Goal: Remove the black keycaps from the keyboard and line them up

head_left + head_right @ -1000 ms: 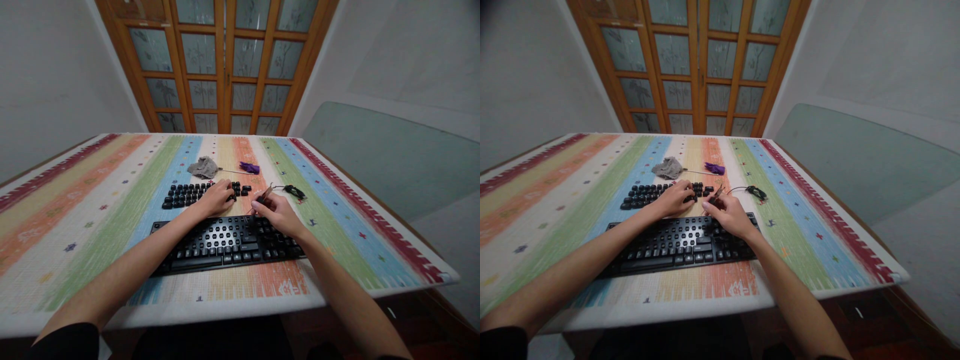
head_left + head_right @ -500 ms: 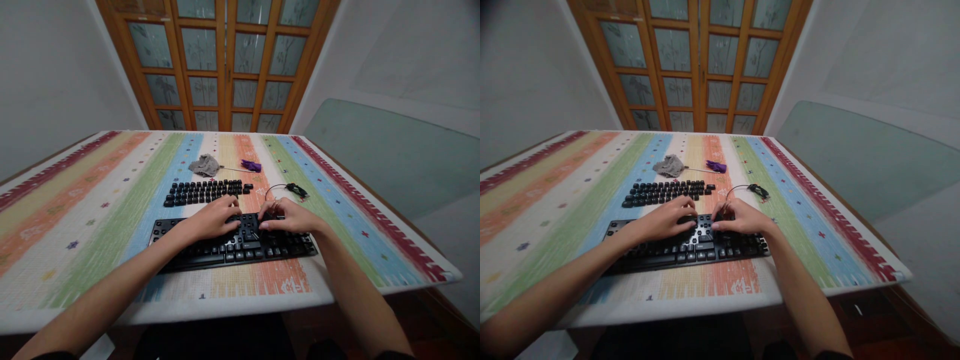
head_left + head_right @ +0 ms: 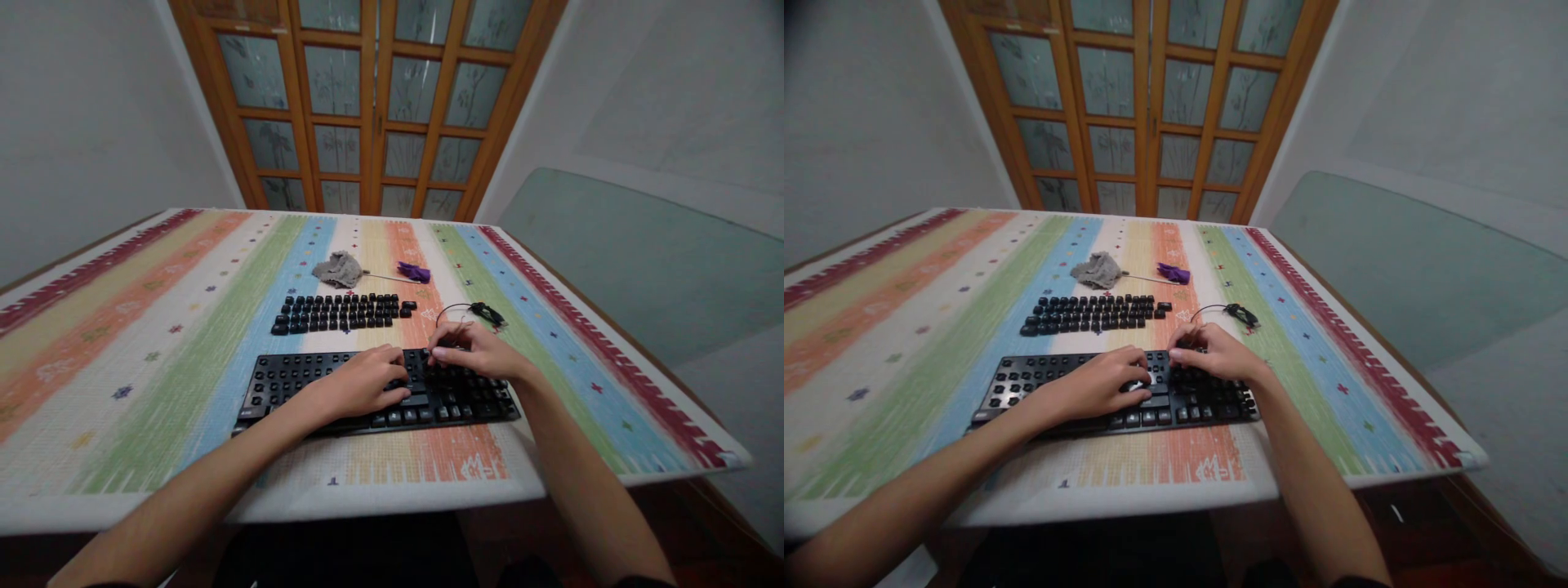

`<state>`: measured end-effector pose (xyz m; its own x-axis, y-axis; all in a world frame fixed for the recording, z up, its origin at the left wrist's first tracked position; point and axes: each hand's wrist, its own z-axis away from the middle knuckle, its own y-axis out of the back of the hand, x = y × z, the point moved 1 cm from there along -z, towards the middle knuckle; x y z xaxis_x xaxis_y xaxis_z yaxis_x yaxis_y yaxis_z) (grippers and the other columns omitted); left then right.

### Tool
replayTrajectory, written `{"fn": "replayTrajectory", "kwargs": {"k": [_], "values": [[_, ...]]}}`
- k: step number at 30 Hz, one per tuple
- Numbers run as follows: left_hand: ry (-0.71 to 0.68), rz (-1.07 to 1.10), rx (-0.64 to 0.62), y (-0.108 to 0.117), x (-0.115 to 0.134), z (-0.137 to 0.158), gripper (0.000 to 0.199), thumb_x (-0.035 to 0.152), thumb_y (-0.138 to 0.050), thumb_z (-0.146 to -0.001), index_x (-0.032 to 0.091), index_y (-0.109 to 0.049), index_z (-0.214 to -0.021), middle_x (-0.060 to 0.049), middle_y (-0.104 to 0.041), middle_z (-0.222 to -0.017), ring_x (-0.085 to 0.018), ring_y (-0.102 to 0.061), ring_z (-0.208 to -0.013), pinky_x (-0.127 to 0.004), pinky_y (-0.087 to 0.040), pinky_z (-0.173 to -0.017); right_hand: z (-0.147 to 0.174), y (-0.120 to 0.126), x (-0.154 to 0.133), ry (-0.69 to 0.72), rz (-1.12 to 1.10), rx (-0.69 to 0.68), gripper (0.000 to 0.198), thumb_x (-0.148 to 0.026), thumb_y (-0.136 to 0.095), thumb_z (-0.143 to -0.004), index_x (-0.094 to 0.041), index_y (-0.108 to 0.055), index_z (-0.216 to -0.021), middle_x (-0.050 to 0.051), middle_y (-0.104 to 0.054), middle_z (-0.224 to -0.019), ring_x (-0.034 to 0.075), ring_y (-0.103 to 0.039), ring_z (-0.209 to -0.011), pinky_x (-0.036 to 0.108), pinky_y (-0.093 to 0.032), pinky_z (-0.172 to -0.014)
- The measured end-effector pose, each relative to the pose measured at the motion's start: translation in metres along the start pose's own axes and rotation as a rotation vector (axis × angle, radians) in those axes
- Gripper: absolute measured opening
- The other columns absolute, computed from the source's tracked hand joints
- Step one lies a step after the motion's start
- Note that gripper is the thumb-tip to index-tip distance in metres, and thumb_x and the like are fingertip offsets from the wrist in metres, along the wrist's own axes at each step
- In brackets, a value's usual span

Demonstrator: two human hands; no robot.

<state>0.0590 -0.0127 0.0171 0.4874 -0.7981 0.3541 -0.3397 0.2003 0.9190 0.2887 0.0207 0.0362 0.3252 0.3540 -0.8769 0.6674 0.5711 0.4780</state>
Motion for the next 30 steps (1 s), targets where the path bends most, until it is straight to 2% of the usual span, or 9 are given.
{"fn": "replayTrajectory", "kwargs": {"k": [4,6,7,11,13,16,20,30], "values": [[0.000,0.006,0.019,-0.003,-0.001,0.002,0.016,0.027,-0.062,-0.091,0.015,-0.072,-0.095,-0.008,-0.062,-0.100,-0.020,-0.060,-0.090,-0.032,-0.049,-0.084,-0.001,-0.005,-0.013,0.163,0.186,0.333,0.038,-0.043,-0.037,-0.101,-0.018,-0.050,-0.077,0.002,-0.053,-0.074,0.015,-0.051,-0.070,0.030,-0.042,-0.069],[-0.002,0.000,0.037,-0.005,-0.001,0.003,0.016,0.026,-0.061,-0.092,0.015,-0.072,-0.095,-0.008,-0.062,-0.100,-0.020,-0.060,-0.091,-0.032,-0.049,-0.084,0.000,-0.009,-0.021,0.216,0.364,0.356,0.036,-0.036,-0.033,-0.103,-0.018,-0.047,-0.076,0.003,-0.050,-0.080,0.017,-0.049,-0.076,0.032,-0.041,-0.075],[-0.004,-0.005,0.049,-0.007,-0.001,0.003,0.016,0.026,-0.061,-0.092,0.014,-0.072,-0.094,-0.008,-0.062,-0.100,-0.020,-0.060,-0.091,-0.033,-0.049,-0.085,0.000,-0.012,-0.024,0.217,0.441,0.325,0.034,-0.033,-0.033,-0.103,-0.018,-0.047,-0.076,0.004,-0.050,-0.082,0.017,-0.049,-0.076,0.032,-0.040,-0.074],[-0.023,-0.038,0.092,-0.010,-0.001,0.005,0.014,0.024,-0.063,-0.090,0.014,-0.071,-0.093,-0.009,-0.062,-0.099,-0.021,-0.058,-0.094,-0.034,-0.049,-0.086,0.007,-0.024,-0.025,0.111,0.646,-0.015,0.023,-0.020,-0.039,-0.100,-0.016,-0.058,-0.088,0.006,-0.053,-0.089,0.018,-0.053,-0.081,0.031,-0.042,-0.075],[-0.033,-0.050,0.104,-0.011,0.000,0.005,0.014,0.025,-0.062,-0.091,0.014,-0.070,-0.094,-0.009,-0.062,-0.099,-0.021,-0.058,-0.094,-0.034,-0.049,-0.086,0.010,-0.028,-0.020,0.027,0.731,-0.133,0.015,-0.018,-0.050,-0.095,-0.015,-0.064,-0.094,0.008,-0.055,-0.095,0.020,-0.056,-0.085,0.032,-0.044,-0.077],[-0.031,-0.070,0.113,-0.012,0.001,0.005,0.013,0.024,-0.061,-0.091,0.014,-0.069,-0.094,-0.009,-0.062,-0.099,-0.021,-0.058,-0.092,-0.034,-0.049,-0.085,0.014,-0.033,-0.013,-0.039,0.766,-0.163,0.016,-0.020,-0.055,-0.093,-0.016,-0.069,-0.097,0.009,-0.059,-0.099,0.022,-0.058,-0.090,0.033,-0.045,-0.080],[-0.025,-0.106,0.098,-0.013,0.004,0.005,0.013,0.023,-0.060,-0.091,0.013,-0.068,-0.091,-0.009,-0.062,-0.097,-0.021,-0.058,-0.089,-0.033,-0.050,-0.083,0.014,-0.037,-0.012,0.005,0.749,-0.180,0.019,-0.018,-0.054,-0.094,-0.016,-0.072,-0.096,0.009,-0.063,-0.099,0.021,-0.060,-0.091,0.033,-0.045,-0.081],[-0.050,-0.183,0.081,-0.017,0.003,0.004,0.016,0.023,-0.053,-0.094,0.012,-0.064,-0.089,-0.009,-0.061,-0.097,-0.021,-0.058,-0.091,-0.033,-0.051,-0.082,0.008,-0.034,-0.012,-0.015,0.761,-0.264,0.018,-0.025,-0.056,-0.093,-0.013,-0.064,-0.104,0.012,-0.061,-0.108,0.024,-0.061,-0.097,0.036,-0.048,-0.086]]}}
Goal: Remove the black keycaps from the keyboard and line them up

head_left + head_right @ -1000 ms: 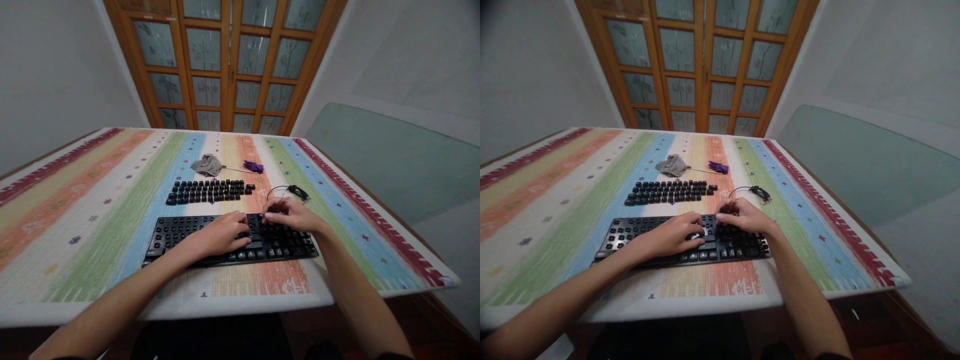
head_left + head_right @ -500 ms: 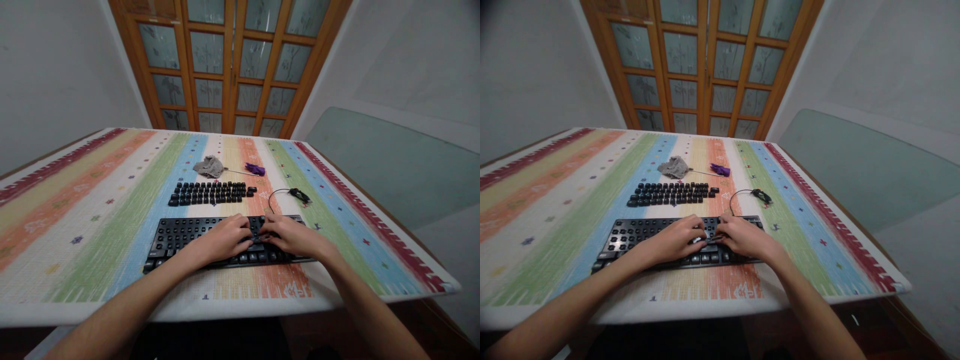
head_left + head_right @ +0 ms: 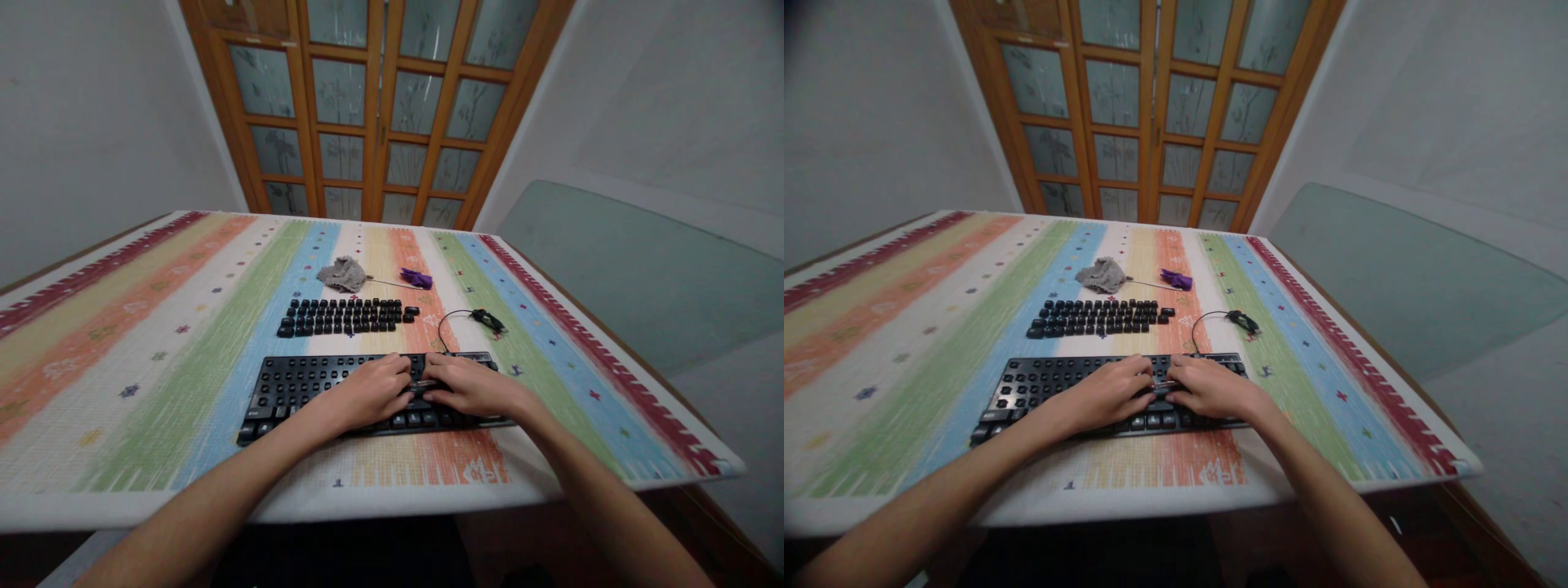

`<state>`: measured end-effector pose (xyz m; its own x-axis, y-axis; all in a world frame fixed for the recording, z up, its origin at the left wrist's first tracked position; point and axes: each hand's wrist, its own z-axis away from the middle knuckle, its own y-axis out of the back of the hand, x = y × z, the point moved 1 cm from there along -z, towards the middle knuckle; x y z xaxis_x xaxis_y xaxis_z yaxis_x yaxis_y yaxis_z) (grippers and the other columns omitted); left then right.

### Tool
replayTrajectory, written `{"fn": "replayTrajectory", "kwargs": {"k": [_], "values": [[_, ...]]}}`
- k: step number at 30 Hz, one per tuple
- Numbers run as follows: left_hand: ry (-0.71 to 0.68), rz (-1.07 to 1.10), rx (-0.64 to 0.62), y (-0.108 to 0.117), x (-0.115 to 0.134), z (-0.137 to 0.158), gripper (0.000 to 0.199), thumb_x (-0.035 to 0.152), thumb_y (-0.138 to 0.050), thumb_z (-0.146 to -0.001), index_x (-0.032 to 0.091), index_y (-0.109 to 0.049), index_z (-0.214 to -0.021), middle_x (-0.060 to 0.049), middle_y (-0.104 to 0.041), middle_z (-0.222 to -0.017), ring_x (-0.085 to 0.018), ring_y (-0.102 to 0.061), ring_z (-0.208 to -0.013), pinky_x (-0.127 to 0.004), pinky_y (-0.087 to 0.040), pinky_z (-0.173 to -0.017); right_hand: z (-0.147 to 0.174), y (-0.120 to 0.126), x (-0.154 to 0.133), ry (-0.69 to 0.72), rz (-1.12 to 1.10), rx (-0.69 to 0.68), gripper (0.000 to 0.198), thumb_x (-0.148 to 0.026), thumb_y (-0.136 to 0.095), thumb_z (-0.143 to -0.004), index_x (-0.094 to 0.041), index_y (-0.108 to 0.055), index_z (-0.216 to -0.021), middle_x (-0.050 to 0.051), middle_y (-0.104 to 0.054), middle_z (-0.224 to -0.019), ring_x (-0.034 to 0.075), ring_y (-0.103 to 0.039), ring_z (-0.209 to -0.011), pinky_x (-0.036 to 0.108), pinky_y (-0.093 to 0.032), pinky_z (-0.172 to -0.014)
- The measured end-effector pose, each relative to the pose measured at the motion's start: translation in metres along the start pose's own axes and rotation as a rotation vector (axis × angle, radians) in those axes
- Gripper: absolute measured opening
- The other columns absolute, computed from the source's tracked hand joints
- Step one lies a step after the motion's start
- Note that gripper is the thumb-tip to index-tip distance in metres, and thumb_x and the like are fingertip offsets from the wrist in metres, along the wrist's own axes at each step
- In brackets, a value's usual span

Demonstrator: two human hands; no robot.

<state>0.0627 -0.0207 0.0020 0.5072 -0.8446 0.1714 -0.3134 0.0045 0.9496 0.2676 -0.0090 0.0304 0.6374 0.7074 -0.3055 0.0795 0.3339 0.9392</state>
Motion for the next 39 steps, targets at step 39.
{"fn": "replayTrajectory", "kwargs": {"k": [39], "values": [[-0.036,-0.139,-0.024,-0.009,0.003,-0.002,0.015,0.023,-0.045,-0.097,0.012,-0.054,-0.098,-0.013,-0.058,-0.097,-0.025,-0.055,-0.091,-0.038,-0.049,-0.081,-0.012,-0.010,-0.011,0.119,0.543,0.001,0.019,-0.022,-0.045,-0.090,-0.009,-0.058,-0.095,0.013,-0.062,-0.090,0.023,-0.063,-0.069,0.032,-0.045,-0.054]]}}
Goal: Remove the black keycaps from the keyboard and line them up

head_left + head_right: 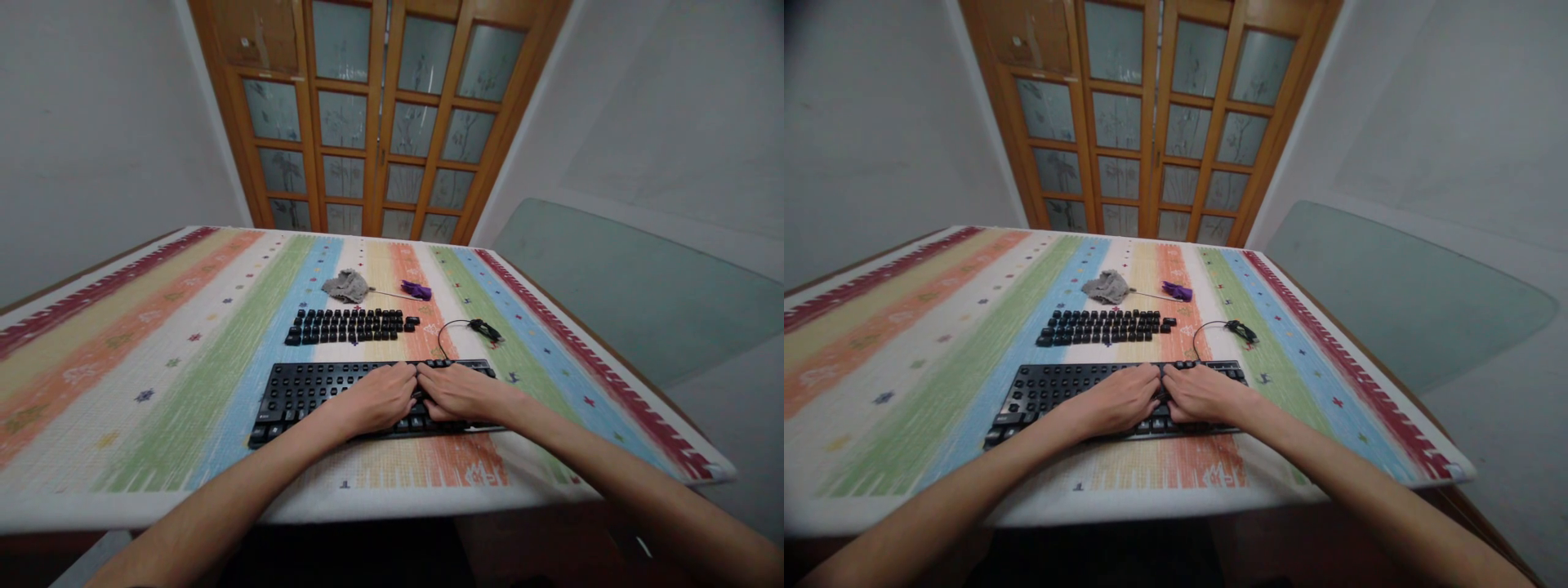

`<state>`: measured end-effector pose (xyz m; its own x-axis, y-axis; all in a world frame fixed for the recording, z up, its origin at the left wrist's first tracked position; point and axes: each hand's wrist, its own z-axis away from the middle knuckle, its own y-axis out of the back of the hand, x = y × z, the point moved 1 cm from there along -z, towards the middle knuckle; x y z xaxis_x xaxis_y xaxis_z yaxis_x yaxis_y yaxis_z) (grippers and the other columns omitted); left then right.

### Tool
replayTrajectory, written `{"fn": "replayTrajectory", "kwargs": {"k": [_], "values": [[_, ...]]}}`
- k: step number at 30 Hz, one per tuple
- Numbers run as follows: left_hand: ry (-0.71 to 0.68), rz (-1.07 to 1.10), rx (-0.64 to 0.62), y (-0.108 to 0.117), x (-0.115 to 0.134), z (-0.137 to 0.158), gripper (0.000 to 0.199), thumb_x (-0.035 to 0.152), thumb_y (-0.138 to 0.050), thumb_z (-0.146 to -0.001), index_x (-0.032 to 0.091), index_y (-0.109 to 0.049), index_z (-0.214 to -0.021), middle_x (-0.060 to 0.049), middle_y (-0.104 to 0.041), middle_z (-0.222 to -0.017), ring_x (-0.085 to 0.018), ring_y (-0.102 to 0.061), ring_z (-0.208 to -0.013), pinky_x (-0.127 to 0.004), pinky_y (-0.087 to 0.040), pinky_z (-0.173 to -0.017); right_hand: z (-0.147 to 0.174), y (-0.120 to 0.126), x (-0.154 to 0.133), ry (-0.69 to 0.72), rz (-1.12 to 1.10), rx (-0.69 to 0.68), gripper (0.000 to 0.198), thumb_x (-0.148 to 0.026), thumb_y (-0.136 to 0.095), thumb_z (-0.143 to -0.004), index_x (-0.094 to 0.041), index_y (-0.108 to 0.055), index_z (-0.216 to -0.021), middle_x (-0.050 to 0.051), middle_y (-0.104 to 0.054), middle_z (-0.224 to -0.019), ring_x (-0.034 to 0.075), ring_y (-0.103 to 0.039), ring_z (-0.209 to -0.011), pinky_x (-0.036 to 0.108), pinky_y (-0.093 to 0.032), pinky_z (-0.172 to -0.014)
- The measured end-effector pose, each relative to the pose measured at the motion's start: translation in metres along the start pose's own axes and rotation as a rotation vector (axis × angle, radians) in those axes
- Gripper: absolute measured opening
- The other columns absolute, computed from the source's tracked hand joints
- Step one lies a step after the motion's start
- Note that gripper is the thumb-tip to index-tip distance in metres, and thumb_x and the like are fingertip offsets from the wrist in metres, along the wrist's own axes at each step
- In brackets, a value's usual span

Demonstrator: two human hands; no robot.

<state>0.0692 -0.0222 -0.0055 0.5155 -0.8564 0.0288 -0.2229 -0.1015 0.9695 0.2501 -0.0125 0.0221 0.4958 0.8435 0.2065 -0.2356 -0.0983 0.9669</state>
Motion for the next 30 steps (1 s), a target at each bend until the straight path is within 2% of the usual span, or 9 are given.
{"fn": "replayTrajectory", "kwargs": {"k": [13,21,25,30], "values": [[-0.008,-0.015,-0.037,0.002,0.000,-0.001,0.016,0.020,-0.044,-0.097,0.010,-0.056,-0.097,-0.013,-0.060,-0.098,-0.024,-0.057,-0.090,-0.036,-0.049,-0.077,-0.005,-0.001,0.001,0.028,0.028,-0.039,0.023,-0.023,-0.049,-0.090,-0.005,-0.061,-0.097,0.015,-0.065,-0.093,0.024,-0.065,-0.069,0.033,-0.047,-0.055],[-0.006,0.059,-0.006,0.009,-0.002,0.002,0.012,0.022,-0.047,-0.096,0.012,-0.053,-0.101,-0.011,-0.059,-0.102,-0.023,-0.057,-0.092,-0.035,-0.050,-0.082,-0.001,0.008,0.001,0.024,0.037,-0.048,0.020,-0.023,-0.052,-0.089,-0.007,-0.061,-0.096,0.015,-0.064,-0.094,0.023,-0.065,-0.068,0.032,-0.046,-0.055],[-0.003,0.055,0.051,0.017,-0.006,0.004,0.011,0.023,-0.047,-0.097,0.013,-0.053,-0.097,-0.010,-0.058,-0.099,-0.022,-0.057,-0.091,-0.035,-0.050,-0.083,0.008,0.016,0.010,0.018,-0.037,0.040,0.018,-0.024,-0.052,-0.092,-0.010,-0.061,-0.099,0.012,-0.062,-0.098,0.019,-0.062,-0.069,0.031,-0.046,-0.060],[0.040,0.038,0.108,0.027,-0.018,0.006,0.013,0.023,-0.045,-0.098,0.013,-0.053,-0.098,-0.009,-0.056,-0.097,-0.021,-0.055,-0.088,-0.034,-0.050,-0.080,0.012,0.020,0.024,-0.015,-0.258,0.201,0.020,-0.028,-0.053,-0.095,-0.012,-0.061,-0.105,0.010,-0.060,-0.100,0.020,-0.062,-0.081,0.030,-0.046,-0.069]]}}
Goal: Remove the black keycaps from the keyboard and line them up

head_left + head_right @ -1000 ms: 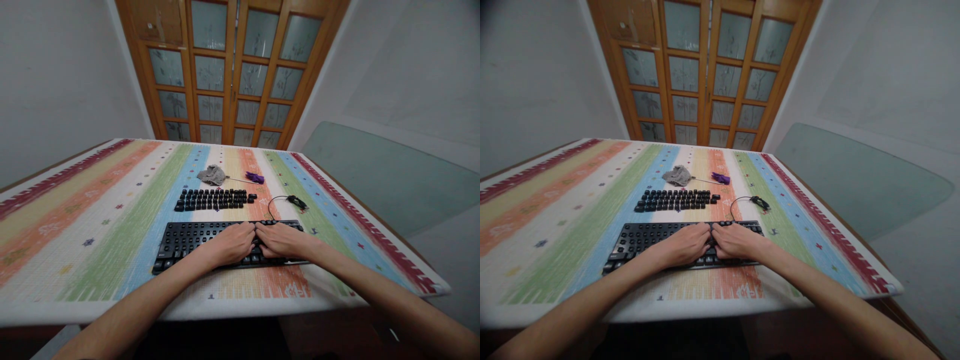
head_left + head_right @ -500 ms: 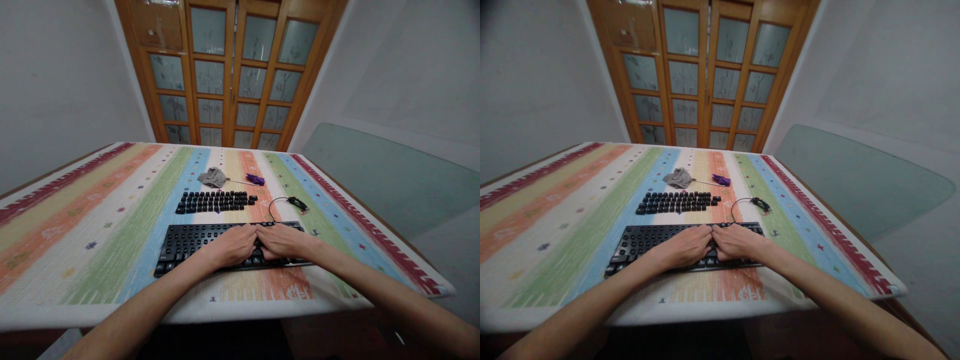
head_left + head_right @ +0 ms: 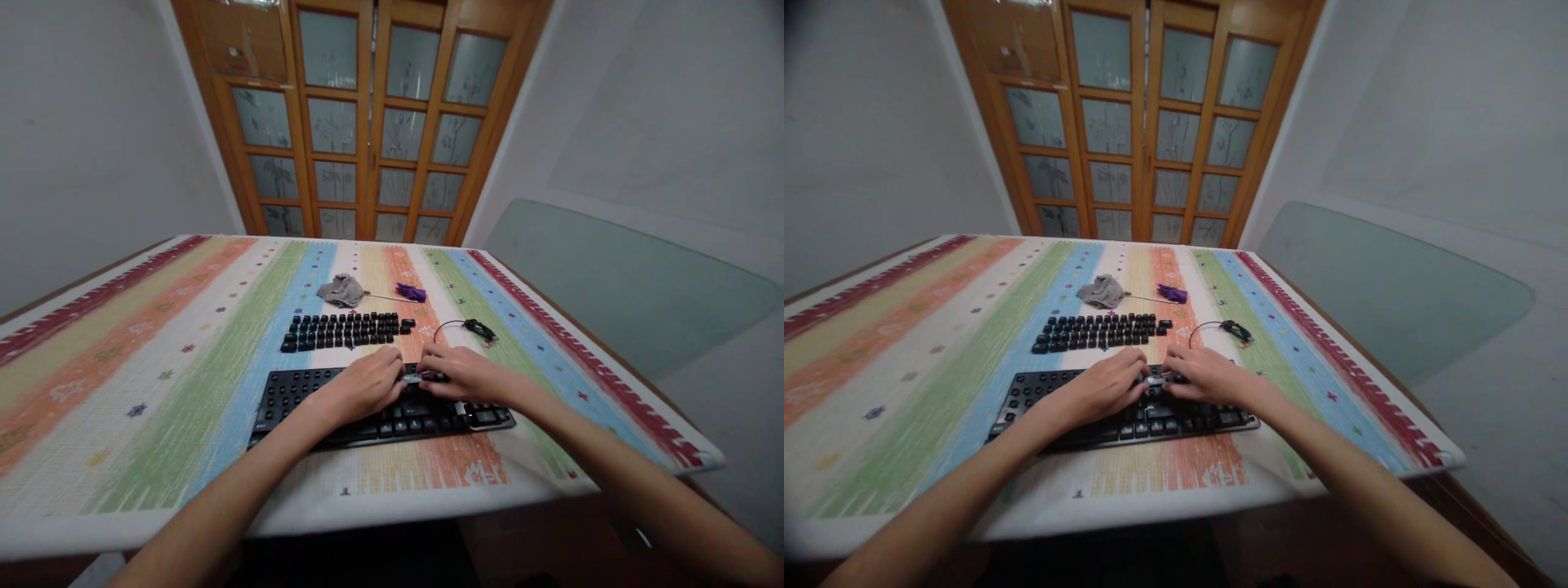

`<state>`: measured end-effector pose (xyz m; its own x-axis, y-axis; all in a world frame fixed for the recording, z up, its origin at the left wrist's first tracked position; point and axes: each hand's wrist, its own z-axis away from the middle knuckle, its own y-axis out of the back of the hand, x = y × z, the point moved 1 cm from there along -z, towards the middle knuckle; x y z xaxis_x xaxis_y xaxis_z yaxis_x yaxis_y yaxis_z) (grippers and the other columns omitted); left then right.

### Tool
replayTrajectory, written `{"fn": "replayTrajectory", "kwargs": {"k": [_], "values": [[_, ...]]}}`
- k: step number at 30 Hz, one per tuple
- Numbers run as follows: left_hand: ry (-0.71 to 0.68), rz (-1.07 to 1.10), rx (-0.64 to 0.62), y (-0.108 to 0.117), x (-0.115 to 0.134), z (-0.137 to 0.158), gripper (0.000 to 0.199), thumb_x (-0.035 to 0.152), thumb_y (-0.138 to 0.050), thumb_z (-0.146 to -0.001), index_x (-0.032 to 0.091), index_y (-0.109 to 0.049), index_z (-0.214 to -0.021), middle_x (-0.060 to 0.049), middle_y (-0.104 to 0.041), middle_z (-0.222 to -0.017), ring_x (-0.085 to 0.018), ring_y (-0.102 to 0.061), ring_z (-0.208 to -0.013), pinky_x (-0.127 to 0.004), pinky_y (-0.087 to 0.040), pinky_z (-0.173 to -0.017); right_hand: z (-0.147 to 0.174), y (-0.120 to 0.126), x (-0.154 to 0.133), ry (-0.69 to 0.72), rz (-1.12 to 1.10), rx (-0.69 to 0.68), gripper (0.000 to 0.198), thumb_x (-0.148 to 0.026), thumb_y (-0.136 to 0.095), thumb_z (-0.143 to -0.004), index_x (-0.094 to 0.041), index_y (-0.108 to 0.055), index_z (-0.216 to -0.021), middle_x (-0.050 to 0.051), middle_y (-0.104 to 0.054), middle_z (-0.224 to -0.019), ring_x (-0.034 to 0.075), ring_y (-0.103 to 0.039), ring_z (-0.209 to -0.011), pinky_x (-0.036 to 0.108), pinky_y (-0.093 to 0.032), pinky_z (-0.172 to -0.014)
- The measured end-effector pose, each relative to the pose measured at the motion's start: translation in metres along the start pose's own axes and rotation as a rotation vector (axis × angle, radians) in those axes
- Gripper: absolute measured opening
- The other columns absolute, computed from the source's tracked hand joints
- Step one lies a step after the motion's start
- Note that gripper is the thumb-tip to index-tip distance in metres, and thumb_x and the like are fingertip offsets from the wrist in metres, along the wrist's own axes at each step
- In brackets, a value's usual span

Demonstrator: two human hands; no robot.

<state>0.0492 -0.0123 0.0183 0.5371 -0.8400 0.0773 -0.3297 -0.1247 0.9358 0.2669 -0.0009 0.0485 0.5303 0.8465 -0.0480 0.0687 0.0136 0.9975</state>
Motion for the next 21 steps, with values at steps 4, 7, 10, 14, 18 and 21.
{"fn": "replayTrajectory", "kwargs": {"k": [4,7,10,14,18,21], "values": [[0.007,-0.007,0.039,0.002,-0.010,0.002,0.015,0.025,-0.044,-0.099,0.013,-0.053,-0.099,-0.009,-0.057,-0.099,-0.022,-0.055,-0.092,-0.034,-0.050,-0.081,-0.007,-0.002,0.004,-0.018,-0.150,0.104,0.019,-0.029,-0.054,-0.095,-0.013,-0.062,-0.103,0.010,-0.060,-0.100,0.019,-0.061,-0.086,0.030,-0.046,-0.075],[0.001,0.003,0.085,0.007,-0.018,0.006,0.017,0.026,-0.043,-0.100,0.013,-0.052,-0.104,-0.009,-0.058,-0.103,-0.022,-0.056,-0.097,-0.035,-0.050,-0.086,-0.013,-0.005,0.011,-0.043,-0.198,0.163,0.015,-0.026,-0.055,-0.095,-0.015,-0.063,-0.102,0.009,-0.062,-0.100,0.019,-0.060,-0.088,0.030,-0.046,-0.077],[0.026,-0.001,0.159,0.018,-0.033,0.015,0.023,0.029,-0.043,-0.100,0.013,-0.050,-0.115,-0.011,-0.060,-0.109,-0.023,-0.056,-0.104,-0.038,-0.049,-0.091,-0.019,-0.009,0.024,-0.108,-0.191,0.203,0.014,-0.024,-0.055,-0.094,-0.016,-0.064,-0.098,0.008,-0.063,-0.094,0.018,-0.060,-0.084,0.029,-0.046,-0.074],[0.108,-0.081,0.198,0.032,-0.066,0.037,0.024,0.031,-0.040,-0.101,0.014,-0.052,-0.113,-0.012,-0.061,-0.106,-0.025,-0.057,-0.102,-0.041,-0.050,-0.089,-0.027,-0.018,0.042,-0.244,-0.107,0.165,0.018,-0.028,-0.055,-0.095,-0.016,-0.067,-0.096,0.010,-0.064,-0.101,0.019,-0.062,-0.086,0.028,-0.046,-0.074],[0.196,-0.145,0.170,0.038,-0.102,0.067,0.026,0.032,-0.039,-0.100,0.015,-0.055,-0.110,-0.012,-0.063,-0.104,-0.025,-0.059,-0.098,-0.042,-0.050,-0.088,-0.035,-0.026,0.051,-0.358,-0.036,0.116,0.019,-0.029,-0.057,-0.094,-0.018,-0.069,-0.104,0.011,-0.065,-0.109,0.021,-0.064,-0.091,0.028,-0.045,-0.073],[0.261,-0.152,0.171,0.041,-0.123,0.091,0.029,0.034,-0.037,-0.099,0.015,-0.057,-0.107,-0.012,-0.064,-0.101,-0.026,-0.060,-0.097,-0.043,-0.050,-0.088,-0.039,-0.030,0.053,-0.449,0.038,0.051,0.021,-0.027,-0.057,-0.094,-0.018,-0.069,-0.109,0.011,-0.065,-0.113,0.021,-0.065,-0.094,0.027,-0.044,-0.072]]}}
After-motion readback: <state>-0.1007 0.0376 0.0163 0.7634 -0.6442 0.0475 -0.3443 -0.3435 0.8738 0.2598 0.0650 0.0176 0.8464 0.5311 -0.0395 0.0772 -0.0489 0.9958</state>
